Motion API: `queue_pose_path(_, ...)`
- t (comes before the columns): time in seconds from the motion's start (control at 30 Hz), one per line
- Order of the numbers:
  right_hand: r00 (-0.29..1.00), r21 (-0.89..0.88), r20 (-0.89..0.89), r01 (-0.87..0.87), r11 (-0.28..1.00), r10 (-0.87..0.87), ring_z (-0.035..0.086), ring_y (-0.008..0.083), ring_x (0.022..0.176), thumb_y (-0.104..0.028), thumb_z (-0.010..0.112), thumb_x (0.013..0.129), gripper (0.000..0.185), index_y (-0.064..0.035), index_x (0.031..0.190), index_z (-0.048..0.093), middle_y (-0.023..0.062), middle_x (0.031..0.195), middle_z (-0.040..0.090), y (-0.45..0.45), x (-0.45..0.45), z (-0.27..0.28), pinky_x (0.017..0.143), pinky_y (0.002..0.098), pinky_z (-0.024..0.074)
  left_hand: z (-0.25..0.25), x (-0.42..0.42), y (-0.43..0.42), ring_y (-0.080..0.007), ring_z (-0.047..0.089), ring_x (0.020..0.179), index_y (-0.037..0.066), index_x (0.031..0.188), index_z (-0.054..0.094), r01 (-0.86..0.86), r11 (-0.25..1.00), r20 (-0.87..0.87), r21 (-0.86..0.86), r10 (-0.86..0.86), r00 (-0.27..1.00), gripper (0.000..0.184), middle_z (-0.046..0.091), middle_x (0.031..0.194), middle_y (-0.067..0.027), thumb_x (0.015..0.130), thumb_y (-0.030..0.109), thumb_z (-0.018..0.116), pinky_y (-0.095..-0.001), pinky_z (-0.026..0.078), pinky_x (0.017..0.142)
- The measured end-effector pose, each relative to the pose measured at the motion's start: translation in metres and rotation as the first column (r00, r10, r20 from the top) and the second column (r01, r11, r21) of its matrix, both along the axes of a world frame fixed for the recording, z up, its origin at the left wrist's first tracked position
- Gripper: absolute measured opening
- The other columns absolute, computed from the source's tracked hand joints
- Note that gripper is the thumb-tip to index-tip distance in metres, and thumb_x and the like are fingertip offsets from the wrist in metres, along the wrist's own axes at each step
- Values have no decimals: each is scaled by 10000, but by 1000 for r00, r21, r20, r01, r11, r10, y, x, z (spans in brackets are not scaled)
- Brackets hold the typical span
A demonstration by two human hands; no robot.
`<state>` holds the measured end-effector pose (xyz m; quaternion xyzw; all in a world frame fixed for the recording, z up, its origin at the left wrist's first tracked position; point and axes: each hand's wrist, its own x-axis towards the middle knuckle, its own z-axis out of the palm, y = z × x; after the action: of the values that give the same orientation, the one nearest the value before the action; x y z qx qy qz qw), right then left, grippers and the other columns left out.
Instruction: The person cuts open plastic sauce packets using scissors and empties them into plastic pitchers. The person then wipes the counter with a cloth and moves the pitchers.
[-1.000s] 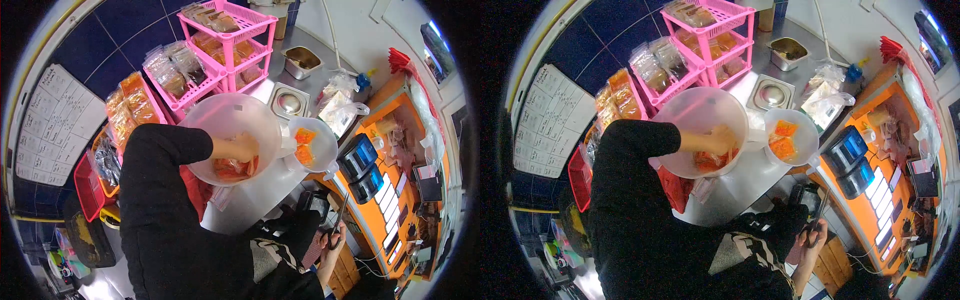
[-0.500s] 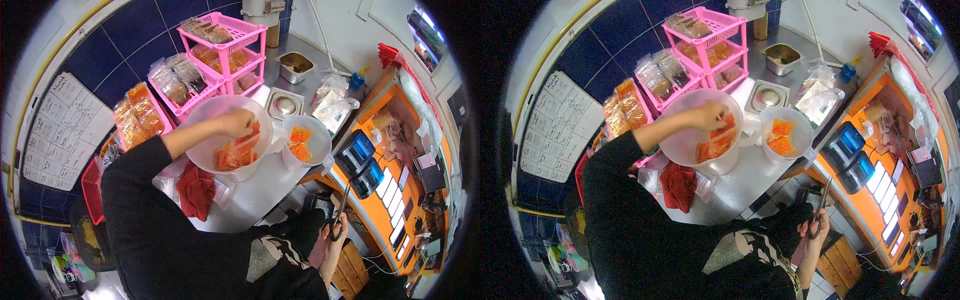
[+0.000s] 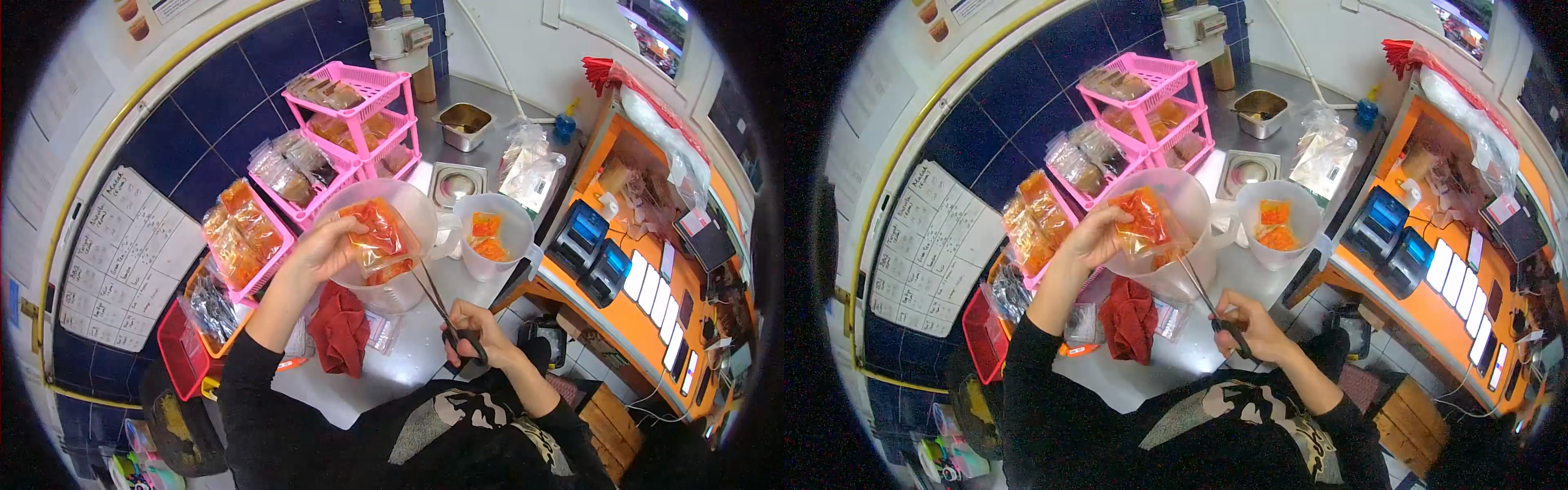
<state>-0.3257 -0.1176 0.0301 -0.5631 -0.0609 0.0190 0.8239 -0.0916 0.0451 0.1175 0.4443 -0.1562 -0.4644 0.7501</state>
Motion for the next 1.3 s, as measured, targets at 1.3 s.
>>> queue_pose_path(1.3, 996, 10, 24, 84, 996, -84, 437, 23, 454, -4, 700, 683, 313, -77, 839, 439, -7, 576, 516, -22, 52, 28, 389, 175, 261, 16, -4, -6, -177, 549, 1025, -18, 1100, 535, 32, 993, 727, 112, -104, 679, 353, 547, 1125, -101, 760, -37, 629, -285, 469, 878)
